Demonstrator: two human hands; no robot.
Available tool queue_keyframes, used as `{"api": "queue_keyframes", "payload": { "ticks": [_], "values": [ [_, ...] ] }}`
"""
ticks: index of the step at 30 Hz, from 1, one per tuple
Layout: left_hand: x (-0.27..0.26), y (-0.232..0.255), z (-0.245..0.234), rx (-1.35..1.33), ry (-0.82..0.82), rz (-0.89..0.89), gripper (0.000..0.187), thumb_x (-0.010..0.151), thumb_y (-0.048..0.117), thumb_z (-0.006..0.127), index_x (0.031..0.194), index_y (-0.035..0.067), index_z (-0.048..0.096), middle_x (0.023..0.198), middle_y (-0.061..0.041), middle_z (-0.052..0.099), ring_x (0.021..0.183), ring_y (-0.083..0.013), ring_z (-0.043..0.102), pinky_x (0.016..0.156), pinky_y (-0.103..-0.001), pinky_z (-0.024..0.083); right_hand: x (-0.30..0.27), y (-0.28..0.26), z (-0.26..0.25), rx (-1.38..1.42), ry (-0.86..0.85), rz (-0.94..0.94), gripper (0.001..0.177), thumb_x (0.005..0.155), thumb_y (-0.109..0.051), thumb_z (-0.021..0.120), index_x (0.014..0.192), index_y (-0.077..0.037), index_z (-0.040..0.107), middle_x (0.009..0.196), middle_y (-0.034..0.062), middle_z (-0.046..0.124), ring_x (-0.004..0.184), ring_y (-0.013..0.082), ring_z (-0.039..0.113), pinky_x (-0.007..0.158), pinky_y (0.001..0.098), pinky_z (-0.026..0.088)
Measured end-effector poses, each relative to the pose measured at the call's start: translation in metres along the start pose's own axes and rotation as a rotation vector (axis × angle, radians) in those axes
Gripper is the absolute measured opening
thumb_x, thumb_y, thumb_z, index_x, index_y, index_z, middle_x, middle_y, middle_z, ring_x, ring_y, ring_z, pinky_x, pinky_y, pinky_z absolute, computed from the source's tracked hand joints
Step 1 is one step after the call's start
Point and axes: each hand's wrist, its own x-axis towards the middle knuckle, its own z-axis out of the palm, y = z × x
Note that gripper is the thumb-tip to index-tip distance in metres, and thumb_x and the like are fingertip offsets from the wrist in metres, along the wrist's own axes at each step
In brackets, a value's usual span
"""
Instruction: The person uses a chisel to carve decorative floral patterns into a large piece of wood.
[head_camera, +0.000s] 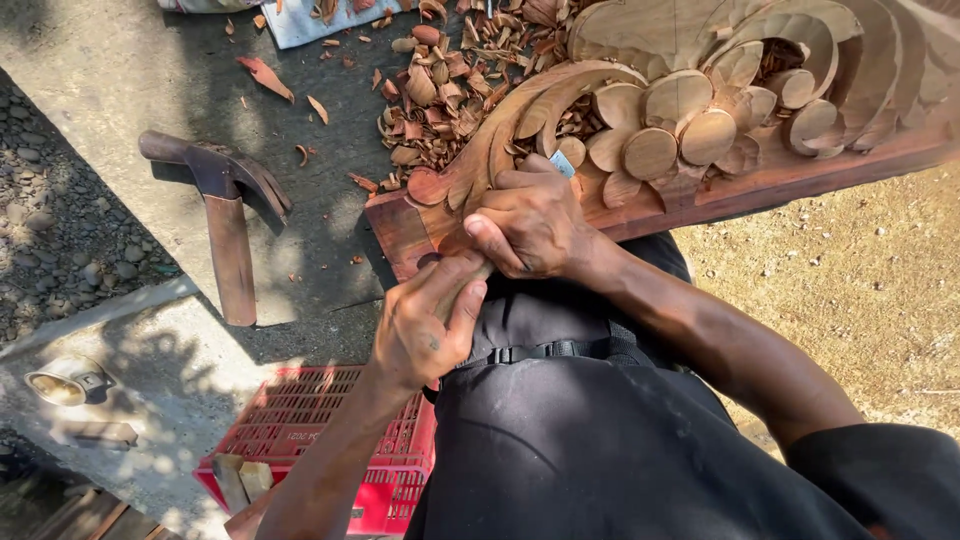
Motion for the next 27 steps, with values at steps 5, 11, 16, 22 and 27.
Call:
{"api": "queue_keyframes", "payload": {
  "ticks": [5, 11, 16, 22, 27],
  "values": [
    [-0.003, 0.001, 0.012, 0.036, 0.024, -0.037, 0.019, 0.098, 0.007, 0.067, 0.115, 0.001, 0.067, 0.106, -0.017, 0.074, 0.096, -0.0344, 0.075, 0.081, -0.039, 0.060, 0.002, 0.005, -0.003, 0.016, 0.006, -0.018, 0.032, 0.097, -0.021, 0.065, 0.067, -0.016, 0.055, 0.063, -0.0009, 0.052, 0.063, 0.0222, 0.051, 0.062, 0.0407, 0.034],
    [0.002, 0.015, 0.005, 0.041, 0.003, -0.060, 0.019, 0.098, 0.007, 0.067, 0.116, 0.000, 0.067, 0.105, -0.017, 0.074, 0.096, -0.0348, 0.076, 0.081, -0.038, 0.060, -0.001, 0.009, -0.004, 0.028, 0.001, -0.066, 0.032, 0.096, -0.020, 0.064, 0.066, -0.015, 0.051, 0.064, -0.0005, 0.051, 0.064, 0.0223, 0.052, 0.062, 0.0408, 0.035],
    [0.004, 0.022, 0.007, 0.050, -0.035, -0.106, 0.022, 0.097, 0.006, 0.066, 0.119, 0.000, 0.067, 0.103, -0.017, 0.074, 0.095, -0.0337, 0.076, 0.079, -0.038, 0.060, -0.001, 0.008, -0.006, 0.047, 0.012, -0.076, 0.031, 0.095, -0.020, 0.064, 0.067, -0.016, 0.051, 0.065, -0.0008, 0.051, 0.064, 0.0220, 0.052, 0.062, 0.0404, 0.036],
    [-0.002, 0.012, 0.025, 0.062, 0.052, -0.065, 0.022, 0.097, 0.004, 0.066, 0.119, 0.000, 0.067, 0.105, -0.018, 0.074, 0.096, -0.0345, 0.075, 0.082, -0.039, 0.060, 0.000, 0.008, -0.009, -0.015, 0.019, -0.066, 0.032, 0.093, -0.020, 0.064, 0.064, -0.017, 0.051, 0.063, -0.0013, 0.051, 0.063, 0.0214, 0.051, 0.061, 0.0407, 0.035],
    [0.010, 0.030, 0.010, 0.027, 0.013, -0.111, 0.023, 0.098, 0.006, 0.065, 0.121, 0.001, 0.067, 0.105, -0.017, 0.074, 0.097, -0.0337, 0.076, 0.083, -0.039, 0.059, -0.001, 0.014, -0.009, 0.026, 0.051, -0.108, 0.031, 0.094, -0.019, 0.064, 0.066, -0.016, 0.051, 0.065, -0.0010, 0.052, 0.064, 0.0216, 0.052, 0.062, 0.0405, 0.035]
  ]
}}
